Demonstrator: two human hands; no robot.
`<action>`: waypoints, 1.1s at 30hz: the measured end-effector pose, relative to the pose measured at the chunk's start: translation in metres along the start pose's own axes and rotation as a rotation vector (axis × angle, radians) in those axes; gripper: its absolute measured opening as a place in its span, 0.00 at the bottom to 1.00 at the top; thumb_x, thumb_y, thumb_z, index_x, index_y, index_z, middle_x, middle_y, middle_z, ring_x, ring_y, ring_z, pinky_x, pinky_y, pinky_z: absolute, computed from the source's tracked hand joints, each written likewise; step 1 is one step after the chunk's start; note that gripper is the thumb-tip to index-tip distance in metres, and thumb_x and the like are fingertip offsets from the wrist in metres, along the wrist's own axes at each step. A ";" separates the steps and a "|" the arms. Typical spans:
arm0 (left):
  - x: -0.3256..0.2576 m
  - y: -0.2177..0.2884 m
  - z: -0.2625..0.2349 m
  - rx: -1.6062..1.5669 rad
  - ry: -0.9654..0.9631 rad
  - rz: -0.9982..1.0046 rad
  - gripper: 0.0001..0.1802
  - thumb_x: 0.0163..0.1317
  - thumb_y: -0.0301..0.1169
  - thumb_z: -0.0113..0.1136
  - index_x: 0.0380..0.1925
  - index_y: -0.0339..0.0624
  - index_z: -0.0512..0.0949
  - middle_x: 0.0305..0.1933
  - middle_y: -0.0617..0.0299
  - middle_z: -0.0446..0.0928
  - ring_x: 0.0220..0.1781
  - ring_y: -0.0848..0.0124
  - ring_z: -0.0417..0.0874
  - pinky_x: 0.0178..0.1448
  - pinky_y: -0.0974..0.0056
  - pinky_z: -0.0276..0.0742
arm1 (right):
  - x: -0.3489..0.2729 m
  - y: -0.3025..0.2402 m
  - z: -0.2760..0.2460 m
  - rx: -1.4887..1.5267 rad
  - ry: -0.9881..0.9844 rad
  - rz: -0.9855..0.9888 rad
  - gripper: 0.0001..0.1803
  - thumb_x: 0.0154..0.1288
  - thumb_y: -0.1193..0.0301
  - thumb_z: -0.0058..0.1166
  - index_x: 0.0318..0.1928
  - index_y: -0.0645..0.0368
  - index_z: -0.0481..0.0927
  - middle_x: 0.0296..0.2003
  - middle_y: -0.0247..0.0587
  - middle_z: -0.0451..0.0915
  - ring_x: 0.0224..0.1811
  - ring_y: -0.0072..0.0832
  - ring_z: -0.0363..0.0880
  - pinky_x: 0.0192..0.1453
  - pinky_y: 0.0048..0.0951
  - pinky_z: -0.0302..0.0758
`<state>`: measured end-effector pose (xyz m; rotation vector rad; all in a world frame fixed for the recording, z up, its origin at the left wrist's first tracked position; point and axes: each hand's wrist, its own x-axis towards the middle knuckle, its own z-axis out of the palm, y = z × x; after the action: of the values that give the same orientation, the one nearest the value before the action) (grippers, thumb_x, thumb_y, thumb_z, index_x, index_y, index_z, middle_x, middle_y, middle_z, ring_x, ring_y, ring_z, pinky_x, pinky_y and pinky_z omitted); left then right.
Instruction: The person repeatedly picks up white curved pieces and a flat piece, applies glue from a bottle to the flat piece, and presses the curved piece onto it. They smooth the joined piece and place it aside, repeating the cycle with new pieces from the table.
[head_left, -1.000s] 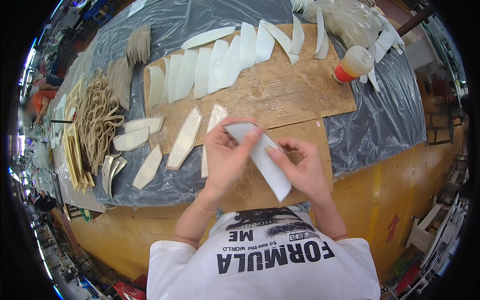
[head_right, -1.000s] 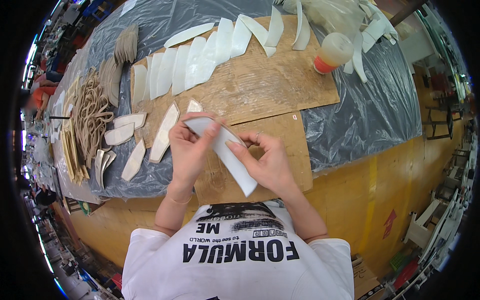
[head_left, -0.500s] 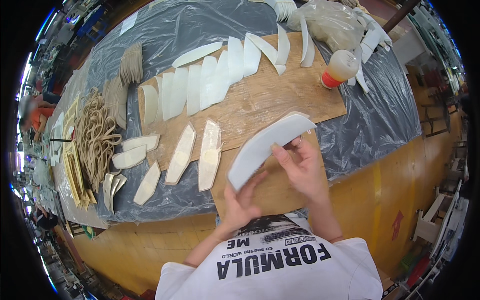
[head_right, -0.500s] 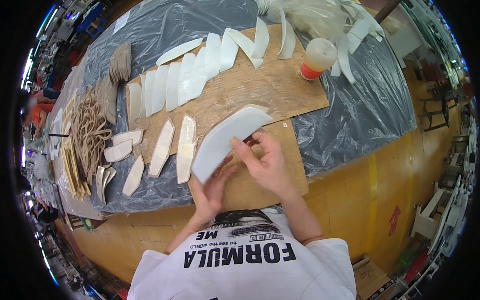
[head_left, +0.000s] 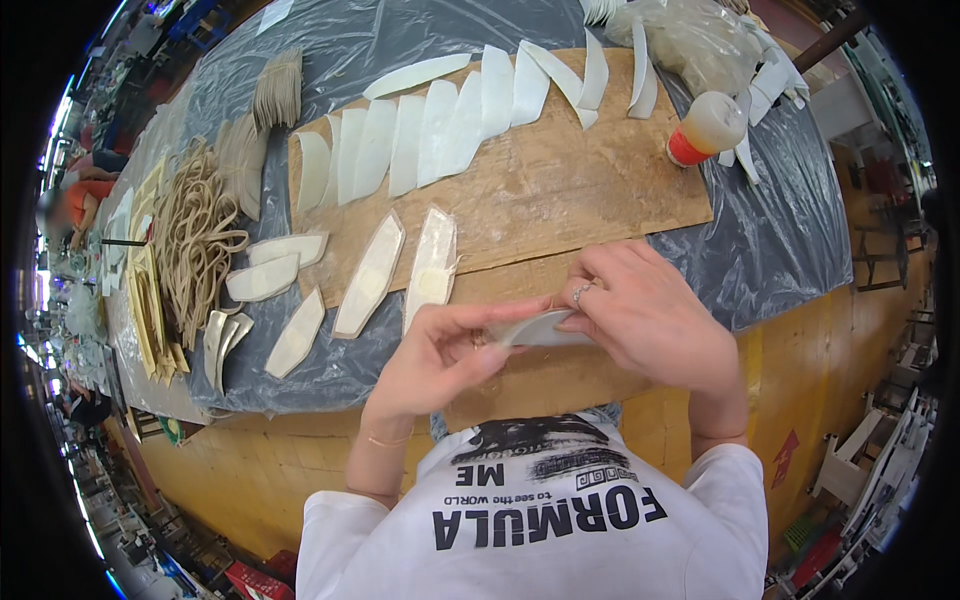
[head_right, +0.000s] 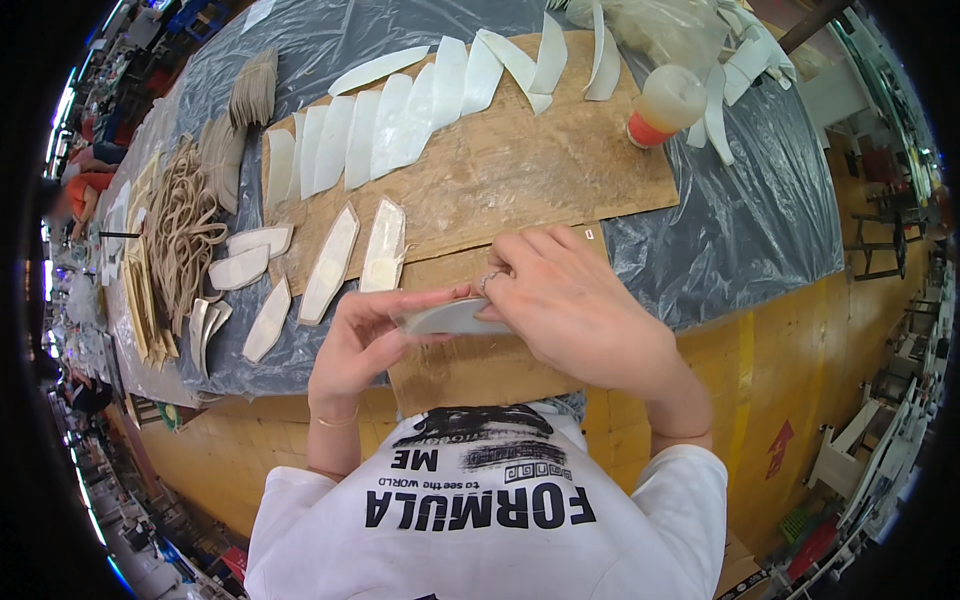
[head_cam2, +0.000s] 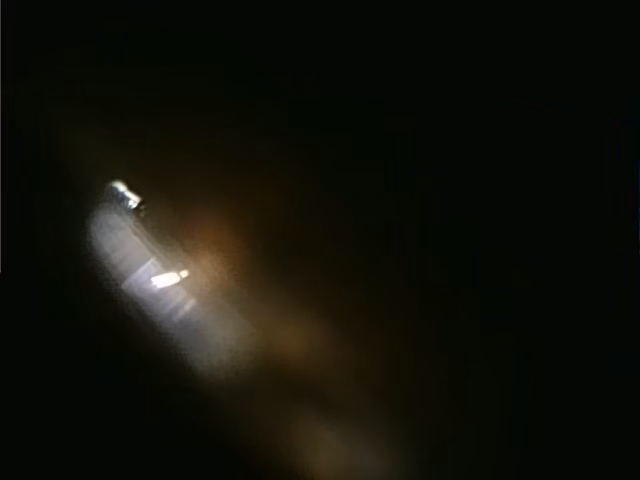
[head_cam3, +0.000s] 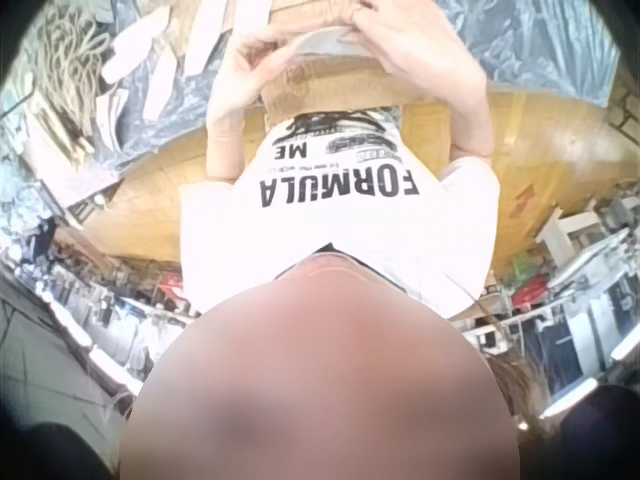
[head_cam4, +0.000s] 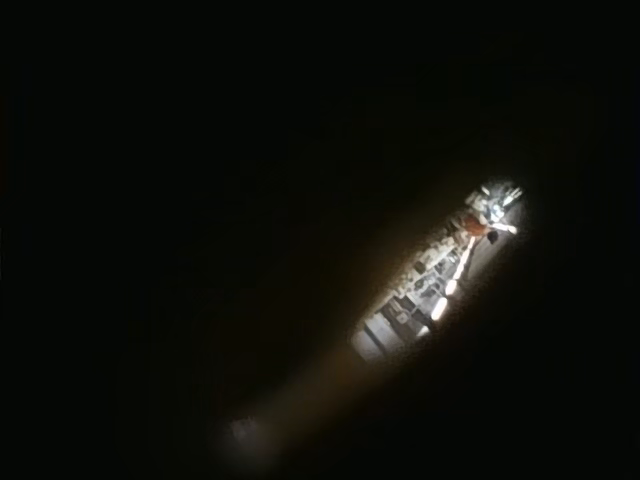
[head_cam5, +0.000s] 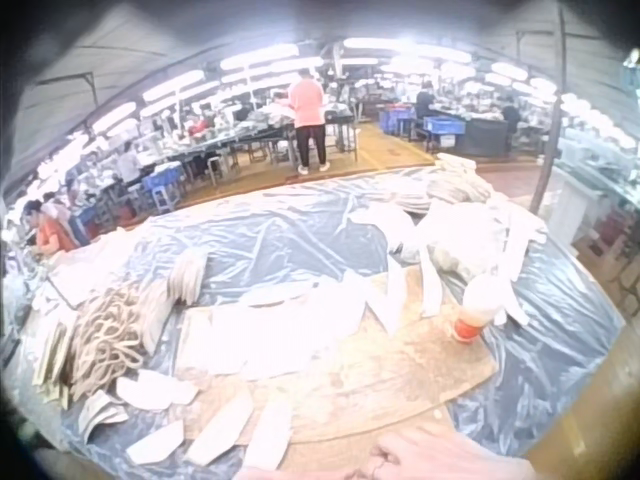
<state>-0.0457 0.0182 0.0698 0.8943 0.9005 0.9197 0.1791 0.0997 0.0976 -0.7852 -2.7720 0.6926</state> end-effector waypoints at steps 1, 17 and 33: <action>-0.001 -0.001 -0.001 -0.075 -0.002 0.044 0.27 0.66 0.31 0.59 0.61 0.25 0.70 0.56 0.46 0.78 0.54 0.68 0.79 0.59 0.65 0.78 | 0.001 0.000 0.001 0.000 0.050 0.002 0.11 0.55 0.69 0.65 0.38 0.58 0.80 0.39 0.42 0.74 0.47 0.40 0.74 0.52 0.39 0.69; -0.004 -0.081 0.022 -0.685 0.222 0.120 0.30 0.79 0.41 0.39 0.69 0.28 0.59 0.68 0.46 0.66 0.67 0.64 0.72 0.75 0.56 0.65 | 0.008 -0.033 0.076 0.246 0.539 0.255 0.26 0.45 0.65 0.74 0.47 0.58 0.84 0.42 0.43 0.78 0.45 0.40 0.78 0.49 0.37 0.75; 0.000 -0.132 0.040 -0.669 0.336 0.067 0.25 0.79 0.40 0.34 0.61 0.29 0.68 0.68 0.46 0.69 0.68 0.57 0.73 0.74 0.48 0.66 | -0.005 -0.005 0.114 0.877 0.965 0.701 0.15 0.78 0.69 0.46 0.34 0.66 0.78 0.29 0.28 0.77 0.32 0.11 0.68 0.35 0.17 0.67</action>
<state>0.0247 -0.0355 -0.0363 0.1969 0.7656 1.3462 0.1484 0.0494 0.0000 -1.3483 -1.1373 1.1007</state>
